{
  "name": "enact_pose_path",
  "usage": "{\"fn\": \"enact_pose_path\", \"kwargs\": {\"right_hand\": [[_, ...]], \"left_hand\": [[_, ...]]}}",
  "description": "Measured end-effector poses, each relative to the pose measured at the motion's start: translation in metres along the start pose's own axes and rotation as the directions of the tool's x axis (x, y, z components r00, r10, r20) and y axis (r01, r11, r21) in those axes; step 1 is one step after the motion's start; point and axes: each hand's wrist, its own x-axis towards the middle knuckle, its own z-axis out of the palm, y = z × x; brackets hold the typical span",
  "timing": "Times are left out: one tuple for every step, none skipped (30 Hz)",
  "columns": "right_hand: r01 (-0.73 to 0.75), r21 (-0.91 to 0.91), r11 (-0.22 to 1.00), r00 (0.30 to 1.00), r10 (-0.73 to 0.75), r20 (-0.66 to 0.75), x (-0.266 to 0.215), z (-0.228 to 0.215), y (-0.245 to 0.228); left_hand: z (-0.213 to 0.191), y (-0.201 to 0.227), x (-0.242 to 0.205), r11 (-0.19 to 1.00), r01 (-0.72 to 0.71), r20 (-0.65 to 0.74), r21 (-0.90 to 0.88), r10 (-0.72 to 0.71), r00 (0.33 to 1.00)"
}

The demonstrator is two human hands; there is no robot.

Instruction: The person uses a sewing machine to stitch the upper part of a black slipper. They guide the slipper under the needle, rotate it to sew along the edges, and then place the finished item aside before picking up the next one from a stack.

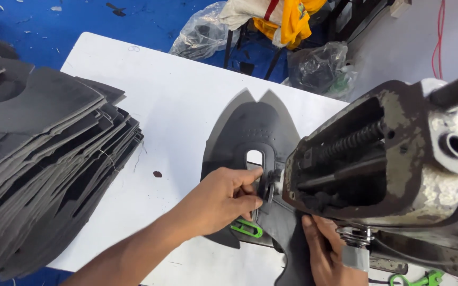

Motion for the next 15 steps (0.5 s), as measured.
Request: {"fn": "enact_pose_path", "kwargs": {"right_hand": [[-0.085, -0.047, 0.995, 0.996, 0.086, 0.025, 0.002, 0.000, 0.001], [-0.082, -0.045, 0.996, 0.996, 0.083, 0.027, 0.001, 0.006, 0.016], [-0.022, -0.051, 0.998, 1.000, 0.023, 0.009, 0.001, 0.012, 0.032], [0.035, -0.059, 0.998, 0.999, -0.036, -0.010, 0.000, 0.017, 0.047], [0.036, -0.058, 0.998, 0.999, -0.037, -0.010, -0.003, 0.027, 0.076], [-0.024, -0.013, 1.000, 1.000, 0.024, 0.000, -0.006, 0.034, 0.104], [-0.084, 0.032, 0.996, 0.996, 0.084, 0.013, -0.009, 0.042, 0.132], [-0.082, 0.032, 0.996, 0.997, 0.082, 0.011, 0.000, 0.031, 0.110], [0.134, -0.253, 0.958, 0.991, -0.127, 0.043, 0.009, 0.019, 0.086], [0.337, -0.502, 0.797, 0.940, -0.313, 0.133, 0.018, 0.008, 0.063], [0.339, -0.501, 0.796, 0.939, -0.316, 0.133, 0.021, 0.006, 0.057], [0.435, -0.677, 0.594, 0.892, -0.388, 0.233, 0.023, 0.004, 0.052], [0.503, -0.794, 0.342, 0.837, -0.424, 0.347, 0.025, 0.001, 0.046], [0.501, -0.795, 0.342, 0.836, -0.427, 0.344, 0.027, -0.001, 0.037], [0.517, -0.774, 0.365, 0.822, -0.464, 0.330, 0.030, -0.003, 0.027]], "left_hand": [[-0.001, 0.000, 0.003, 1.000, -0.005, 0.001, -0.008, 0.005, 1.000], [-0.003, -0.001, 0.005, 1.000, -0.006, -0.003, -0.008, 0.006, 1.000], [-0.004, -0.001, 0.007, 1.000, -0.018, -0.011, -0.024, 0.018, 1.000], [-0.005, -0.002, 0.009, 0.999, -0.031, -0.017, -0.040, 0.031, 0.999], [-0.006, -0.002, 0.011, 0.999, -0.032, -0.018, -0.040, 0.032, 0.999], [-0.006, -0.002, 0.013, 0.999, -0.037, -0.032, -0.040, 0.036, 0.999], [-0.006, -0.001, 0.015, 0.998, -0.042, -0.046, -0.041, 0.040, 0.998], [-0.007, 0.000, 0.017, 0.998, -0.044, -0.046, -0.040, 0.042, 0.998], [-0.008, 0.001, 0.019, 0.998, -0.036, -0.062, -0.050, 0.033, 0.998], [-0.009, 0.003, 0.020, 0.998, -0.028, -0.081, -0.059, 0.023, 0.996], [-0.009, 0.002, 0.021, 0.998, -0.030, -0.083, -0.059, 0.025, 0.996], [-0.008, 0.000, 0.021, 0.996, -0.039, -0.094, -0.084, 0.031, 0.995], [-0.008, -0.001, 0.021, 0.993, -0.048, -0.105, -0.108, 0.037, 0.994], [-0.007, 0.000, 0.020, 0.993, -0.052, -0.105, -0.106, 0.040, 0.994], [-0.006, 0.001, 0.019, 0.991, -0.061, -0.114, -0.116, 0.048, 0.992]]}}
